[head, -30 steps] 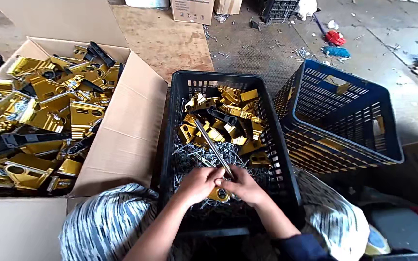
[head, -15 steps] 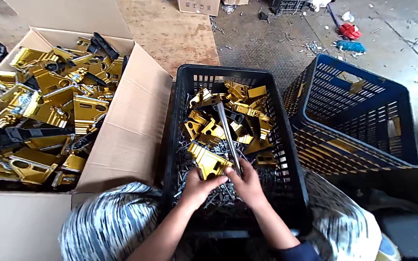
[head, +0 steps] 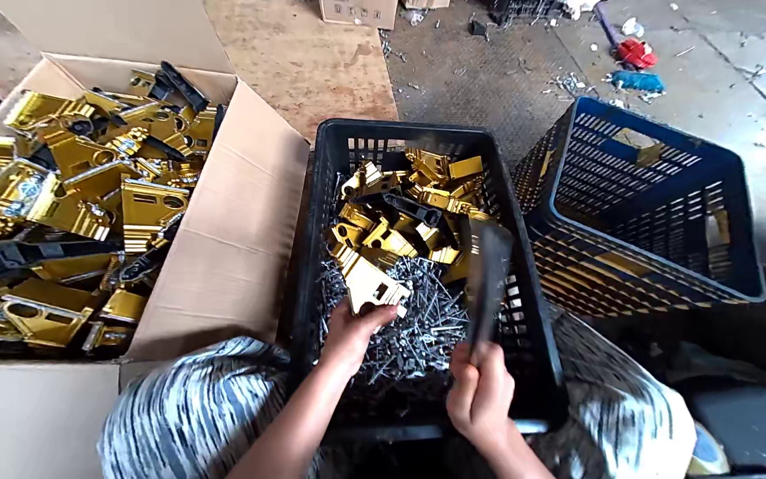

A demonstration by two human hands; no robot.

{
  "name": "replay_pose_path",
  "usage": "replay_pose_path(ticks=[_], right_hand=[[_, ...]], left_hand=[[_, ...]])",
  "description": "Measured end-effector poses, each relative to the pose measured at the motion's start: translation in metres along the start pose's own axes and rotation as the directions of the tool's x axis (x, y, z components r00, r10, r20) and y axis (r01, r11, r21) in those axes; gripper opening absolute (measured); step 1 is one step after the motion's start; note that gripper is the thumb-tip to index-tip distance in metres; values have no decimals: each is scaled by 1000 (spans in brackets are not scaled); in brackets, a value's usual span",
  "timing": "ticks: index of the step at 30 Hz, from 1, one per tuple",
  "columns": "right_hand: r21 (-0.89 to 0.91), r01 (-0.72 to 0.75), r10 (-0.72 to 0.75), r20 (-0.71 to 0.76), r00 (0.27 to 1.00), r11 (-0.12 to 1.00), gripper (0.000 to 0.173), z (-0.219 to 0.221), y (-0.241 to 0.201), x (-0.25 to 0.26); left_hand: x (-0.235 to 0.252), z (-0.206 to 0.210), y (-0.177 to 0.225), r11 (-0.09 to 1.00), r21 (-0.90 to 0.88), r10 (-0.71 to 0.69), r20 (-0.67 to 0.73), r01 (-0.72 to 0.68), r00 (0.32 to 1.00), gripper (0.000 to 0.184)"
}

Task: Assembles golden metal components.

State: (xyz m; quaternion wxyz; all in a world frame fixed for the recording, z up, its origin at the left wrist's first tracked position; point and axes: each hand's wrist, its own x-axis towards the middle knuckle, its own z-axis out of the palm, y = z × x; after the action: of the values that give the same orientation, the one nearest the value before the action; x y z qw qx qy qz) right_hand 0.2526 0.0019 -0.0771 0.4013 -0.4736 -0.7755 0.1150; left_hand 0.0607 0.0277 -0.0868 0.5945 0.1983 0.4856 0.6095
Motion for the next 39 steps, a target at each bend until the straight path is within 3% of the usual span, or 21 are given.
replay_pose_path(ticks=[2,4,6,7,8,10,12,14,15,16,18,19,20,22,25,27,29,31,33,36,39], right_hand=[[-109,-47,60,118,991,993,37,7,6,-4],[-162,-310,349,371,861,937,34,13,11,-5],[39,-572,492,466,736,819,30,12,17,6],[212,-686,524,504,687,696,30,12,18,9],[362,-773,543,558,627,521,32,10,15,15],[474,-867,528,702,478,155,44,3,9,36],[480,-876,493,753,435,39,36,1,13,44],[537,-840,505,705,499,80,23,0,16,46],[575,-811,516,664,541,111,21,-2,16,47],[609,-782,521,628,578,133,21,-6,16,47],[682,-714,500,568,654,160,19,-11,15,45],[719,-674,470,542,697,171,18,-9,14,42],[740,-644,437,522,732,194,17,-5,12,39],[720,-612,388,489,781,326,22,10,8,34],[375,-503,372,370,851,779,33,32,10,29],[210,-344,286,263,921,915,35,27,7,31],[224,-150,136,77,988,963,32,15,-2,31],[269,-13,39,-93,995,963,42,8,-7,21],[177,-21,35,-80,996,984,40,13,-4,5],[-60,-177,185,176,967,982,36,23,0,-3],[111,-32,38,-54,998,993,44,16,-5,-1]], left_hand=[[-1,0,2,1000,9,2,15,-2,1000,35],[1,-5,-1,998,65,-9,2,9,1000,36],[5,-10,-4,960,256,112,31,-116,993,42],[2,-11,-7,863,443,233,81,-244,969,43],[-3,-11,-8,689,618,355,167,-378,920,43],[-5,-9,-10,281,723,496,453,-631,740,41],[-5,-8,-12,-54,666,478,672,-744,566,36],[-5,-8,-8,-151,640,481,713,-753,510,49],[-5,-9,-4,-76,657,484,682,-750,549,60],[-7,-12,0,91,667,456,632,-739,627,79],[-11,-18,2,573,543,310,550,-614,776,133],[-13,-19,-2,814,368,216,526,-449,823,140],[-18,-15,-7,954,172,130,496,-244,858,132],[-27,-1,-13,999,-26,-27,330,37,943,106],[-19,12,-25,998,-49,-36,49,38,998,44],[-8,11,-27,1000,-15,1,-83,-2,997,31],[-1,9,-21,999,23,32,-140,-29,990,32],[1,8,-15,999,21,52,-136,-50,989,34],[0,11,-11,997,14,76,-134,-75,988,32],[1,8,-13,997,3,82,-154,-83,985,31],[5,7,-13,993,45,112,-201,-105,973,31]])
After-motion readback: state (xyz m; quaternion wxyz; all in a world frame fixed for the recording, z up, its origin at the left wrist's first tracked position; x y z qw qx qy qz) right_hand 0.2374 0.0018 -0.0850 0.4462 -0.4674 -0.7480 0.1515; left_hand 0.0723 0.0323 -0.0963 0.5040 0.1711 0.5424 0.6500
